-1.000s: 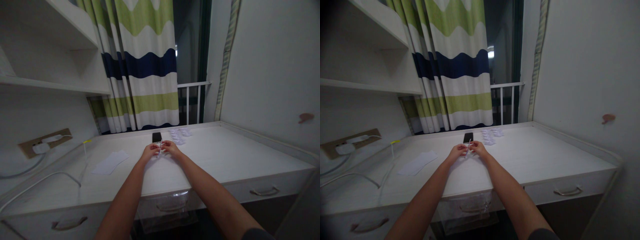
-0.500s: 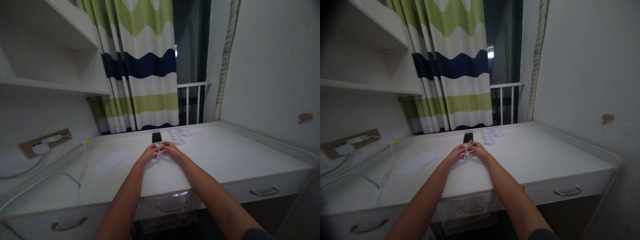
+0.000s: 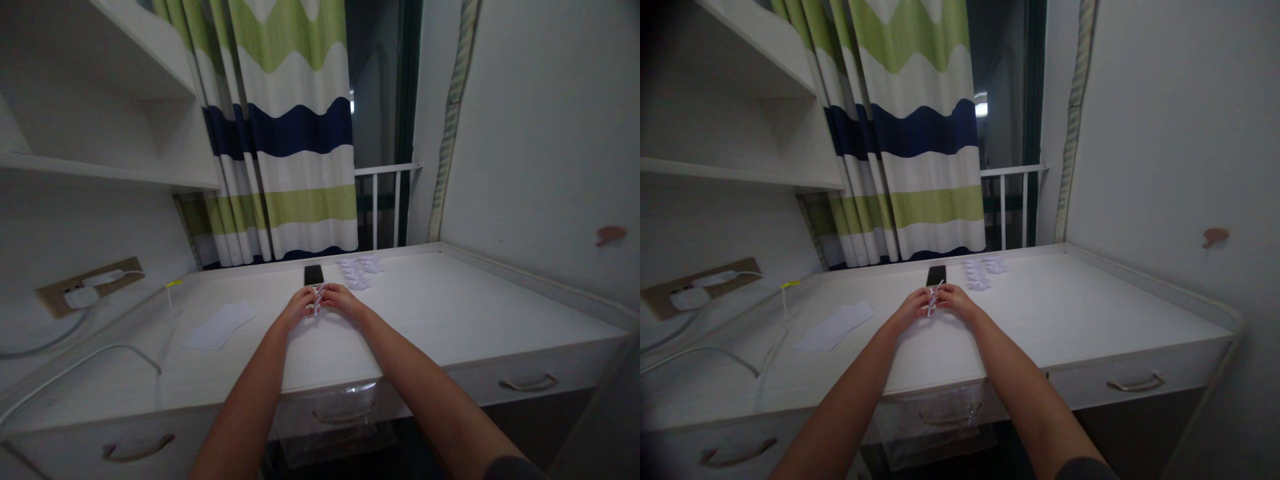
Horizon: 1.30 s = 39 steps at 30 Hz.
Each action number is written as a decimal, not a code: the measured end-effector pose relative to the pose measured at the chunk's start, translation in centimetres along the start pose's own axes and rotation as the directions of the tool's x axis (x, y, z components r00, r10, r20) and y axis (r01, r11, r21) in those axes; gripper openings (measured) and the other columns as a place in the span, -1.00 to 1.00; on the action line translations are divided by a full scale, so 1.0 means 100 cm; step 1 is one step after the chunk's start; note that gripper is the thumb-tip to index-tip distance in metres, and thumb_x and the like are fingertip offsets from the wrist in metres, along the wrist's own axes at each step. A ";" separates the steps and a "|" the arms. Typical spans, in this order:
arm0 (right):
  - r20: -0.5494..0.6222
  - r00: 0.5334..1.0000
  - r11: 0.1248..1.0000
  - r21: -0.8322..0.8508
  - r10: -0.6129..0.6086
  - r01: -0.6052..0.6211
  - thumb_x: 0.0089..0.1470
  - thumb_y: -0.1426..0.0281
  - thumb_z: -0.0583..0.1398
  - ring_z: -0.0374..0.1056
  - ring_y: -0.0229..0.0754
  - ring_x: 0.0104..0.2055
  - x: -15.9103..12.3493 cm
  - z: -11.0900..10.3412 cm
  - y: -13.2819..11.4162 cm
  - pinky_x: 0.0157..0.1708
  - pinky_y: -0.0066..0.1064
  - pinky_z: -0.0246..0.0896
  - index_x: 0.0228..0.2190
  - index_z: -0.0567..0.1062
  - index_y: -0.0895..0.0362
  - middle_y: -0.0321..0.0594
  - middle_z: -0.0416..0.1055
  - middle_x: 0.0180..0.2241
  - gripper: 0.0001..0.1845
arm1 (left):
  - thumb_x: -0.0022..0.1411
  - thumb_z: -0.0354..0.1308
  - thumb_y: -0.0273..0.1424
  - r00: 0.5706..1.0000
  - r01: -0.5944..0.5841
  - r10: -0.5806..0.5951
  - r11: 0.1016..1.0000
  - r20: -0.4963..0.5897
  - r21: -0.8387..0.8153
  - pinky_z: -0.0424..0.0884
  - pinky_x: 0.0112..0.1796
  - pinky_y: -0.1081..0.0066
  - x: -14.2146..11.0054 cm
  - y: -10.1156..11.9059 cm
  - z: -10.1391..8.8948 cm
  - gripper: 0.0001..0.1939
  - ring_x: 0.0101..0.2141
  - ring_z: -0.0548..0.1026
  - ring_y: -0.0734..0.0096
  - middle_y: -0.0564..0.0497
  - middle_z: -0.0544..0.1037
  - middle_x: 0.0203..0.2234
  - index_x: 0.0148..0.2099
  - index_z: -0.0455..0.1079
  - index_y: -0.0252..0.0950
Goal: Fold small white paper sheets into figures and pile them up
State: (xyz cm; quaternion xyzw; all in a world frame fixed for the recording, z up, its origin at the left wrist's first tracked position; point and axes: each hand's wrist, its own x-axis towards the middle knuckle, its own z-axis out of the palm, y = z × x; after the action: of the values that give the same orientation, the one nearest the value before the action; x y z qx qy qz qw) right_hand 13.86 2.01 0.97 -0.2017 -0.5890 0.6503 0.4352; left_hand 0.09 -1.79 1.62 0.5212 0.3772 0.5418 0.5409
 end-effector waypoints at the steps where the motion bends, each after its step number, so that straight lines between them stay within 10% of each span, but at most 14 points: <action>1: -0.001 1.000 1.000 -0.003 -0.001 0.001 -0.30 0.35 0.26 0.35 -0.28 -0.43 0.000 0.000 0.001 -0.35 -0.41 0.23 -0.43 0.46 0.21 -0.21 0.42 -0.46 -0.72 | -0.22 0.22 -0.38 1.000 0.001 -0.001 1.000 0.000 -0.002 0.25 -0.53 0.52 0.000 0.000 0.000 -0.78 -0.51 0.34 0.52 0.05 0.37 -0.54 -0.53 0.23 -0.32; 39: -0.044 0.998 0.997 0.072 0.037 -0.034 -0.28 0.38 0.23 0.29 -0.35 -0.45 0.000 0.002 -0.004 -0.41 -0.51 0.13 -0.48 0.42 0.17 -0.29 0.39 -0.51 -0.80 | -0.13 0.08 -0.46 0.997 0.002 -0.011 0.993 -0.080 -0.115 0.34 -0.48 0.48 0.002 0.001 0.000 -0.90 -0.48 0.36 0.51 0.06 0.38 -0.52 -0.45 0.24 -0.30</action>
State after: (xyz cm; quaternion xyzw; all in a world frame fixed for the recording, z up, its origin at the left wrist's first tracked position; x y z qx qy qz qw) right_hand 13.82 1.85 1.36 -0.2114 -0.5517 0.6738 0.4438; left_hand 0.06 -1.63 1.73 0.4656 0.3685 0.5814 0.5562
